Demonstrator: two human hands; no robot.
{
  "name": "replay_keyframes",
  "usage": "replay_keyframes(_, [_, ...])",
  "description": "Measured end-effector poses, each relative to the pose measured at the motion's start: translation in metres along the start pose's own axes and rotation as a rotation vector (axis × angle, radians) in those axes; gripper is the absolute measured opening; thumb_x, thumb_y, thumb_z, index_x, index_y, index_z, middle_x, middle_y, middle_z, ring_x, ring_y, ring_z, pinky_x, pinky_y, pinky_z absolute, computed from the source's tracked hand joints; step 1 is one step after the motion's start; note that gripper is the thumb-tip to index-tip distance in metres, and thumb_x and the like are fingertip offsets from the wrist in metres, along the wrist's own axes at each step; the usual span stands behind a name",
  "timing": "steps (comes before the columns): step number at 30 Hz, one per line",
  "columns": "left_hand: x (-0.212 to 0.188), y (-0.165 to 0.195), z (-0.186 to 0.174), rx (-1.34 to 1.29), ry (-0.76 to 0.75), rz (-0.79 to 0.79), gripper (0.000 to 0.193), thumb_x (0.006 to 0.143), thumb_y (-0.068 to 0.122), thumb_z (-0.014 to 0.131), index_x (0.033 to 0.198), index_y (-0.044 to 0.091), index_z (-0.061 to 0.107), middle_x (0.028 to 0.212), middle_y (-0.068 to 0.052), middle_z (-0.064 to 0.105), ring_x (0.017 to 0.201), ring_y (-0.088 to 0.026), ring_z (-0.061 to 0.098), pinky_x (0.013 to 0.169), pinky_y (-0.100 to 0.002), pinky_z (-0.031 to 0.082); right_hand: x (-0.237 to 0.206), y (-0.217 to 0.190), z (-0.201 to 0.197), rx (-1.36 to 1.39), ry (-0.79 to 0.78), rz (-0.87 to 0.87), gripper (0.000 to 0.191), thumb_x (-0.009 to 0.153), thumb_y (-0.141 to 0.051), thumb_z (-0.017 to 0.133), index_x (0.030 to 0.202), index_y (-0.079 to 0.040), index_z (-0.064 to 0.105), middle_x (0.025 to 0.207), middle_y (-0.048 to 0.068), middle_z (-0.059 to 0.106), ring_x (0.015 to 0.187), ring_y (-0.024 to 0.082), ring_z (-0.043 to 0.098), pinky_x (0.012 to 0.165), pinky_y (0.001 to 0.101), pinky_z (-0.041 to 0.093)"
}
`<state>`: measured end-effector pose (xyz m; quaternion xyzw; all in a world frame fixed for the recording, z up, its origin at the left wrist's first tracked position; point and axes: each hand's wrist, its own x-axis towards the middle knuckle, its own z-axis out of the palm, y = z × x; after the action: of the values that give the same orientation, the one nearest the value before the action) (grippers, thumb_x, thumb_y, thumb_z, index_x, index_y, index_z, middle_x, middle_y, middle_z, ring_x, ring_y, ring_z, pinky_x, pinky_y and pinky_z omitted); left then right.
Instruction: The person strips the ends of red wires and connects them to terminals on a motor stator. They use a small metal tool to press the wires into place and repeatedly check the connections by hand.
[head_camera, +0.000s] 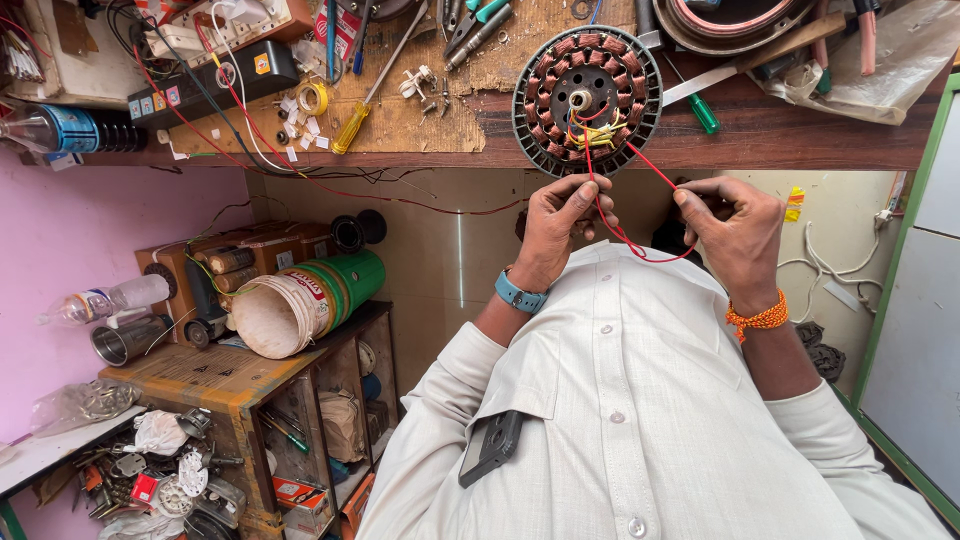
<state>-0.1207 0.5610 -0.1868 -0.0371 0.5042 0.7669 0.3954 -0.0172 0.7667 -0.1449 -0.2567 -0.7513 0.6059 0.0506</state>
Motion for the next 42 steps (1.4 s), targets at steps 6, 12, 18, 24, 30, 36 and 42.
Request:
replay_keyframes(6, [-0.008,0.006,0.008,0.188,-0.153,0.019,0.026,0.106,0.024,0.064,0.117,0.002,0.071,0.094,-0.005,0.076,0.086,-0.014,0.075,0.061,-0.020,0.051,0.000,0.001,0.001,-0.002,0.002,0.016,0.013,0.102,-0.008,0.073,0.104,0.005,0.074,0.077,0.007,0.070,0.060,0.008,0.064,0.052,0.0212,0.050])
replay_keyframes(12, [-0.017,0.023,0.014,0.255,-0.224,0.112,0.024,0.108,0.022,0.063,0.117,0.001,0.071,0.094,-0.005,0.075,0.086,-0.014,0.076,0.061,-0.020,0.050,0.000,-0.001,0.000,-0.022,0.001,0.026,0.013,0.102,-0.008,0.073,0.105,0.005,0.075,0.076,0.007,0.070,0.060,0.009,0.064,0.052,0.0214,0.050])
replay_keyframes(18, [-0.012,0.035,0.020,0.060,-0.142,0.075,0.029,0.107,0.026,0.065,0.118,0.000,0.071,0.089,-0.006,0.073,0.078,-0.016,0.075,0.058,-0.023,0.051,0.001,-0.004,0.001,0.011,0.013,0.042,0.014,0.101,-0.009,0.073,0.105,0.004,0.074,0.077,0.007,0.070,0.060,0.008,0.064,0.053,0.0213,0.051])
replay_keyframes(24, [-0.010,0.040,0.024,-0.025,-0.124,0.015,0.030,0.106,0.027,0.066,0.118,0.001,0.071,0.087,-0.005,0.071,0.074,-0.015,0.073,0.053,-0.023,0.050,0.001,-0.004,0.001,-0.013,0.018,0.050,0.013,0.101,-0.008,0.073,0.104,0.004,0.075,0.077,0.007,0.070,0.060,0.008,0.064,0.052,0.0217,0.051])
replay_keyframes(30, [-0.006,0.040,0.024,-0.068,-0.104,-0.009,0.030,0.104,0.028,0.067,0.118,0.001,0.070,0.086,-0.005,0.071,0.073,-0.015,0.073,0.052,-0.023,0.049,0.000,-0.004,0.002,0.010,0.017,0.037,0.013,0.101,-0.008,0.073,0.104,0.004,0.074,0.077,0.007,0.070,0.060,0.008,0.063,0.053,0.0211,0.050])
replay_keyframes(36, [-0.006,0.040,0.021,-0.080,-0.080,-0.007,0.030,0.105,0.028,0.067,0.118,0.002,0.070,0.086,-0.004,0.071,0.072,-0.015,0.072,0.052,-0.022,0.047,0.000,-0.004,0.002,0.018,0.016,0.054,0.013,0.101,-0.008,0.073,0.104,0.004,0.074,0.077,0.007,0.069,0.059,0.008,0.062,0.052,0.0215,0.049])
replay_keyframes(42, [-0.004,0.044,0.023,-0.115,-0.078,-0.022,0.029,0.105,0.027,0.067,0.118,0.002,0.070,0.085,-0.003,0.070,0.070,-0.014,0.071,0.051,-0.022,0.047,0.002,-0.003,0.002,0.020,0.013,0.041,0.012,0.102,-0.008,0.073,0.104,0.005,0.074,0.078,0.007,0.070,0.060,0.008,0.063,0.053,0.0211,0.049])
